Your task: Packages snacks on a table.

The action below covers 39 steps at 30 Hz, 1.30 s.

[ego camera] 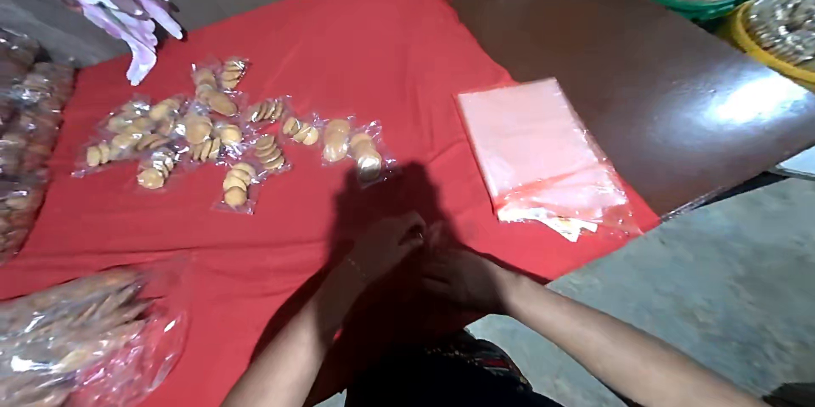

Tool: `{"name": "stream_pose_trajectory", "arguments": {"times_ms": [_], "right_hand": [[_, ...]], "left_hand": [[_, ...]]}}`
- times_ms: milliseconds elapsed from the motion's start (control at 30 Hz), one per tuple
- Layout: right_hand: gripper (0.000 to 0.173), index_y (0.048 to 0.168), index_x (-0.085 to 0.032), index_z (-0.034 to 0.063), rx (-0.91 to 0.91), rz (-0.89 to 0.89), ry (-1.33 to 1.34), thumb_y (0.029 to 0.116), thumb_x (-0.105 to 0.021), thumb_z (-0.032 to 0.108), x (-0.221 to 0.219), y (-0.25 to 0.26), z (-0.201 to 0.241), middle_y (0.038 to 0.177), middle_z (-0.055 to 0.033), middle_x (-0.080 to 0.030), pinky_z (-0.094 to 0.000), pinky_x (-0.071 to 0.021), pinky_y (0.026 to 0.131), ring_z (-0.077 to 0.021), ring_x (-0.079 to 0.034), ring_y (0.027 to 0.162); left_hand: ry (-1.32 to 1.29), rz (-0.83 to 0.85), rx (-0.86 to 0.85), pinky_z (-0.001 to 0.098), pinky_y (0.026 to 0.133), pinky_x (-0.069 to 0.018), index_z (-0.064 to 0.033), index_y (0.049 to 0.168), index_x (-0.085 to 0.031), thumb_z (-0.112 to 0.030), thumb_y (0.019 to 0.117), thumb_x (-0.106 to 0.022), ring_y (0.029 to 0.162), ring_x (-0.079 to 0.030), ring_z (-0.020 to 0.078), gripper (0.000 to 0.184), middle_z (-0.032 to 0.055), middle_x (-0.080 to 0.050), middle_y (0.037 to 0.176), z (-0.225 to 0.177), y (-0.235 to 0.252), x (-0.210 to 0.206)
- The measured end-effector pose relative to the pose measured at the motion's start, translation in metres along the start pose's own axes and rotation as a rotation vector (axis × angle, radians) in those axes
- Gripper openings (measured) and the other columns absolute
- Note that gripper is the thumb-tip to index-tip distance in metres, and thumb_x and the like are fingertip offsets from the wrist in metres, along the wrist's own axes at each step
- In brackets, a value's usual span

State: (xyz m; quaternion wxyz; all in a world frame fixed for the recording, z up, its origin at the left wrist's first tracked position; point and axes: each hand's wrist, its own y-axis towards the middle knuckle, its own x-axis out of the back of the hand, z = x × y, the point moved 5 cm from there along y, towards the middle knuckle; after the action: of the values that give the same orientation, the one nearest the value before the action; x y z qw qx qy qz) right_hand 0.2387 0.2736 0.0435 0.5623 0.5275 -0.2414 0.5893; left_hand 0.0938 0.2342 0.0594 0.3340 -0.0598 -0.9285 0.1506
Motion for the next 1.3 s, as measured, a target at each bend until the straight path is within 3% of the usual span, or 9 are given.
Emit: {"name": "stream_pose_trajectory", "arguments": {"times_ms": [167,267,367,533,700,933,1067,1200,1300], "right_hand": [[0.04,0.134,-0.054,0.0255,-0.314,-0.554,-0.126,0.0991,-0.061,0.044,-0.013,-0.025,-0.022,0.122,-0.0142,-0.06,-0.0459,-0.0453,0.104,-0.0324,-0.057,0.12],[0.08,0.144,-0.049,0.0026,-0.503,-0.57,0.275,0.0804,-0.081,0.039,-0.035,-0.028,-0.028,0.139,-0.0247,-0.057,-0.0499,-0.0466,0.109,-0.0371,-0.055,0.131],[0.099,0.146,-0.042,-0.0086,-0.537,-0.441,0.56,0.0695,-0.091,0.031,-0.042,-0.021,-0.025,0.134,-0.0284,-0.059,-0.0461,-0.0537,0.1,-0.0363,-0.063,0.119],[0.066,0.128,-0.061,-0.0027,-0.478,-0.51,0.431,0.0739,-0.087,0.025,-0.046,-0.024,-0.019,0.118,-0.0245,-0.066,-0.0438,-0.0537,0.098,-0.0363,-0.065,0.11],[0.055,0.118,-0.065,-0.0046,-0.629,-0.539,0.395,0.0756,-0.085,0.024,-0.037,-0.037,-0.028,0.12,-0.0271,-0.063,-0.0408,-0.0583,0.089,-0.0343,-0.068,0.104],[0.065,0.129,-0.052,-0.0089,-1.067,-0.869,0.382,0.0761,-0.082,0.015,0.004,-0.059,-0.085,0.117,-0.0234,-0.067,-0.0441,-0.0553,0.093,-0.0278,-0.067,0.106],[0.065,0.13,-0.05,-0.0112,-1.003,-1.02,0.439,0.0805,-0.083,0.017,0.01,-0.03,-0.129,0.116,-0.0246,-0.065,-0.0423,-0.056,0.093,-0.0259,-0.067,0.104],[0.061,0.133,-0.054,-0.0085,-0.756,-0.739,0.483,0.0833,-0.081,0.013,-0.013,0.018,-0.16,0.13,-0.0259,-0.061,-0.0484,-0.0513,0.102,-0.0336,-0.063,0.118],[0.051,0.134,-0.058,-0.0028,-0.636,-0.405,0.672,0.0856,-0.074,0.001,-0.018,0.046,-0.162,0.128,-0.0229,-0.063,-0.0465,-0.0532,0.097,-0.0305,-0.065,0.111]], "left_hand": [[-0.304,0.04,-0.173,0.0324,0.105,-0.0475,0.0039,0.145,-0.05,-0.038,0.097,-0.06,0.122,-0.061,0.0153,0.064,0.0156,-0.061,0.138,0.025,-0.029,-0.024],[-0.135,-0.057,-0.18,0.0428,0.117,-0.0377,0.0052,0.146,-0.048,-0.025,0.078,-0.084,0.141,-0.046,0.032,0.082,0.0237,-0.046,0.152,0.029,-0.04,-0.046],[-0.093,-0.228,-0.112,0.0392,0.108,-0.0476,0.0075,0.134,-0.059,-0.009,0.0788,-0.081,0.127,-0.059,0.0299,0.062,0.0253,-0.058,0.138,0.031,-0.036,-0.048],[-0.027,-0.32,-0.089,0.0402,0.104,-0.0478,0.0073,0.127,-0.06,-0.013,0.0901,-0.067,0.121,-0.06,0.0256,0.043,0.02,-0.063,0.129,0.019,-0.01,0.012],[0.51,-0.247,0.317,0.0687,0.118,-0.0165,-0.017,0.154,-0.045,-0.018,0.0853,-0.075,0.154,-0.01,0.0485,0.075,0.0261,-0.014,0.167,0.061,0.078,0.06],[0.171,-0.791,-0.078,0.0457,0.102,-0.052,0.0121,0.117,-0.065,0.003,0.0924,-0.058,0.115,-0.066,0.034,0.027,0.0254,-0.068,0.119,0.078,0.062,0.066],[-0.605,-0.73,-0.05,0.0294,0.091,-0.054,0.0096,0.136,-0.04,-0.019,0.0989,-0.045,0.105,-0.061,0.0101,0.047,0.0126,-0.06,0.121,0.086,0.021,0.013],[-0.176,-0.675,-0.202,0.0302,0.096,-0.0536,0.0115,0.116,-0.065,-0.011,0.0905,-0.067,0.108,-0.066,0.0167,0.034,0.0204,-0.068,0.117,0.074,0.013,-0.012],[-0.06,-0.746,-0.255,0.0491,0.123,-0.0241,-0.0066,0.101,-0.076,-0.027,0.0907,-0.07,0.147,-0.033,0.0391,0.023,0.0308,-0.046,0.146,0.087,0.008,-0.003]]}}
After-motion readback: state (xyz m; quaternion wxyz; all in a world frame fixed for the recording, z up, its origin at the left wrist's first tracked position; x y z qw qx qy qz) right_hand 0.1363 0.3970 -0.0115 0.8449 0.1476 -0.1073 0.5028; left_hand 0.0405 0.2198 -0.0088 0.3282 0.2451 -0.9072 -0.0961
